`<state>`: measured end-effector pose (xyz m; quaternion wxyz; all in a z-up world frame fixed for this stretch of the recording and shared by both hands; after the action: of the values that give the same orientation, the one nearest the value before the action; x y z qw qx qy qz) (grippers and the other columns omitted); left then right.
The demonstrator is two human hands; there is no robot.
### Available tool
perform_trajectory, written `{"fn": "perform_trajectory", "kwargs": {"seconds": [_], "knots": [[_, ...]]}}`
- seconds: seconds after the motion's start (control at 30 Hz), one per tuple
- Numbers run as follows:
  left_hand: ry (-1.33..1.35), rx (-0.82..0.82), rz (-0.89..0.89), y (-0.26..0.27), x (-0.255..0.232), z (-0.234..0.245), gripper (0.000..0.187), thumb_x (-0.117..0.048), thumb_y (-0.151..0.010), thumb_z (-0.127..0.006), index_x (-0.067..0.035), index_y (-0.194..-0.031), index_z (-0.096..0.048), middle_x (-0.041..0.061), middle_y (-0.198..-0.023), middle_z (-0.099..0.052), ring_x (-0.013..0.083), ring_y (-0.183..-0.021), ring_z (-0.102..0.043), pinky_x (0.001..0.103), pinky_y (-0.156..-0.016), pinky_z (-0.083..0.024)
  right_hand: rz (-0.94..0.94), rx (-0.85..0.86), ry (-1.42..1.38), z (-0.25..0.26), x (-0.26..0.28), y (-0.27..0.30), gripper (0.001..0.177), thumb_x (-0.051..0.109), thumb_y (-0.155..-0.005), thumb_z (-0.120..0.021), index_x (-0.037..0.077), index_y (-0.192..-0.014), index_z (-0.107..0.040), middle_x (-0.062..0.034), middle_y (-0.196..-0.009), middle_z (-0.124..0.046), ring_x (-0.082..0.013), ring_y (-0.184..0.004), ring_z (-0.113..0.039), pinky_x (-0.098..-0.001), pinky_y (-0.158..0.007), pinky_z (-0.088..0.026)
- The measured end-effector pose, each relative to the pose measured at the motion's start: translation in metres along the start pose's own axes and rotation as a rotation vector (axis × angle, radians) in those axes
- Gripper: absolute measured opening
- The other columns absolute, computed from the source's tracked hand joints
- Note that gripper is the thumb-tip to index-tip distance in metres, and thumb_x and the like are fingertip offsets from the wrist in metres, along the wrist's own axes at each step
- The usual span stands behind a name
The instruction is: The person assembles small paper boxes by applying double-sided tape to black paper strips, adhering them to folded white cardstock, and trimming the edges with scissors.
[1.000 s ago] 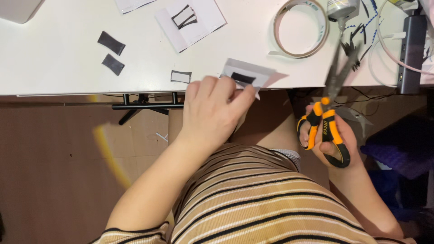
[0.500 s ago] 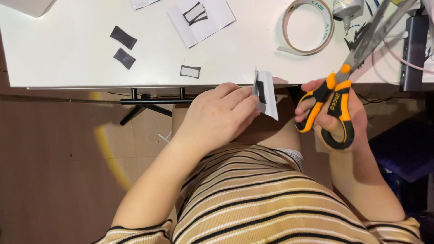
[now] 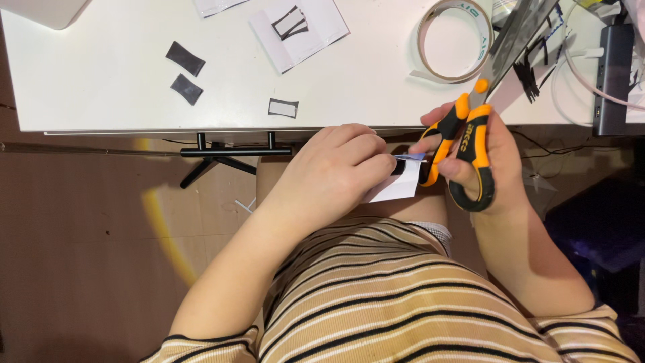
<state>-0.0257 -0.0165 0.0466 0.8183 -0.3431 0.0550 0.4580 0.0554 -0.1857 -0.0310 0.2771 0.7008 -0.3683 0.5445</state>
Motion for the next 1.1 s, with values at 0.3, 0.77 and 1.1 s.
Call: {"fn": "perform_trajectory", "kwargs": {"seconds": [0.3, 0.77, 1.1], "knots": [[0.401, 0.05, 0.029, -0.007, 0.0, 0.017, 0.009, 0.002, -0.089, -0.051, -0.001, -0.096, -0.054, 0.015, -0.088, -0.054, 0.0355, -0.077, -0.053, 0.045, -0.063, -0.044, -0.173, 0.217, 0.094, 0.034, -0.048, 0.045, 0.071, 0.007, -0.078, -0.08, 0.003, -0.14, -0.046, -0.0127, -0.14, -0.053, -0.0156, -0.1, -0.062, -0.0231, -0.077, -0.059], [1.018, 0.127, 0.042, -0.011, -0.009, 0.006, 0.033, -0.032, -0.088, -0.077, -0.013, -0.093, -0.051, 0.001, -0.092, -0.054, 0.0206, -0.083, -0.056, 0.03, -0.074, -0.046, -0.111, 0.457, 0.559, 0.047, -0.033, 0.073, 0.073, 0.041, -0.07, -0.085, 0.002, -0.128, -0.065, -0.013, -0.139, -0.062, -0.0255, -0.129, -0.063, -0.0407, -0.112, -0.048], [1.305, 0.17, 0.211, 0.002, 0.0, -0.044, 0.035, -0.038, -0.082, -0.08, -0.02, -0.097, -0.054, -0.002, -0.096, -0.056, 0.0127, -0.08, -0.048, 0.025, -0.069, -0.037, -0.127, 0.384, 0.632, 0.083, -0.059, 0.111, 0.103, 0.053, -0.06, -0.09, -0.001, -0.141, -0.056, -0.0106, -0.139, -0.067, -0.0207, -0.124, -0.067, -0.0352, -0.105, -0.052]]}}
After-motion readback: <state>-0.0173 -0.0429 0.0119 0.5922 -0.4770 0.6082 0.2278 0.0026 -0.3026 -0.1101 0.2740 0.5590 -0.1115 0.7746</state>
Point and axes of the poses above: each hand's wrist, its own y-axis away from the middle knuckle, its own z-axis out of the back of the hand, x = y × z, the point moved 8 cm from there along -y, towards the middle knuckle
